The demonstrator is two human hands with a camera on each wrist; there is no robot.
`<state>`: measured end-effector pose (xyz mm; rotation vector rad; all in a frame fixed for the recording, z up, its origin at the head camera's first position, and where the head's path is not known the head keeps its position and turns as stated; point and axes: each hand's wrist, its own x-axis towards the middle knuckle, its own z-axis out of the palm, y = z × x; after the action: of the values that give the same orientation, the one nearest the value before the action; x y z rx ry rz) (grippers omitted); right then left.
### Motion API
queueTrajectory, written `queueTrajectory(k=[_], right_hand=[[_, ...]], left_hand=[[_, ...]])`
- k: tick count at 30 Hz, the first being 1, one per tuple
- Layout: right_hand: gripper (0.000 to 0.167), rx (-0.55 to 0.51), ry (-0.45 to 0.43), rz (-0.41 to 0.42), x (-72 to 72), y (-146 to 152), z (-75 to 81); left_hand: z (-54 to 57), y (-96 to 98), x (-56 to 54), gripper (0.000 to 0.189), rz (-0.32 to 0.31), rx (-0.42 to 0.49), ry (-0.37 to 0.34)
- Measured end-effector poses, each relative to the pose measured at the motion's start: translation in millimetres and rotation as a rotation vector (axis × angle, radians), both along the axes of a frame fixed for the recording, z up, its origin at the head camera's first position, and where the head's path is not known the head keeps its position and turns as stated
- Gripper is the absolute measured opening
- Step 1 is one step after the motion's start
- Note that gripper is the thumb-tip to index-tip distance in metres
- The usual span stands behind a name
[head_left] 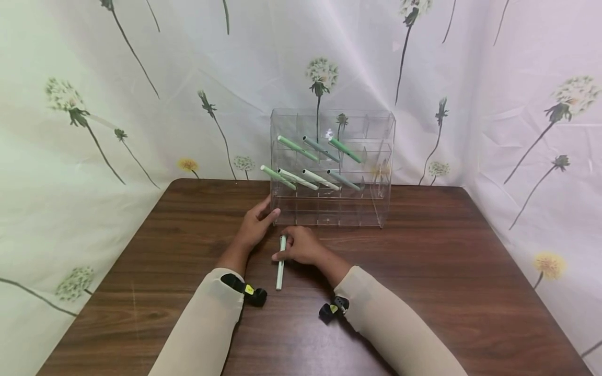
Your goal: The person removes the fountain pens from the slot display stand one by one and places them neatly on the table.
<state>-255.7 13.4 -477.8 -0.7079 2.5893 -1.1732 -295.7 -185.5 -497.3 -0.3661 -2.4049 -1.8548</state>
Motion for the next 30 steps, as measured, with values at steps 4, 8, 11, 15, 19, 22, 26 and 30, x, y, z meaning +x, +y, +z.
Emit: queueTrajectory(k=[4,8,11,15,19,22,26,30], right_hand=[[0.072,0.002,-0.001,-0.003,-0.1,0.2,0.3],[0.073,0.012,-0.008,-0.007,-0.7,0.0,-1.0],[0.073,0.01,-0.015,-0.009,-0.3,0.0,-0.7],[0.073,0.01,-0.014,-0.011,-0.2,-0.3,-0.3],[0.072,0.004,-0.018,-0.012,-0.1,-0.1,-0.4],[0.072,-0.001,-0.024,-0.013,0.1,0.1,-0.1],[0.072,-0.005,-0.023,-0.012,0.5,-0.1,0.6],[0.072,-0.009,-0.028,-0.008,0.8,-0.7,1.0]], left_hand=[[-0.1,0.8,-1.1,0.064,0.002,0.0,0.006],[-0.5,0.1,0.2,0.064,0.002,-0.006,-0.003],[-0.9,-0.3,0.7,0.064,0.002,-0.001,-0.011],[-0.3,-0.1,1.1,0.064,0.008,-0.004,-0.015],[1.0,0.2,1.6,0.065,0.006,-0.013,-0.007],[1.2,0.2,1.6,0.065,0.005,-0.015,-0.008],[0.2,-0.1,0.8,0.065,0.009,-0.013,-0.011],[-0.8,-0.6,0.0,0.065,0.009,-0.007,0.0]])
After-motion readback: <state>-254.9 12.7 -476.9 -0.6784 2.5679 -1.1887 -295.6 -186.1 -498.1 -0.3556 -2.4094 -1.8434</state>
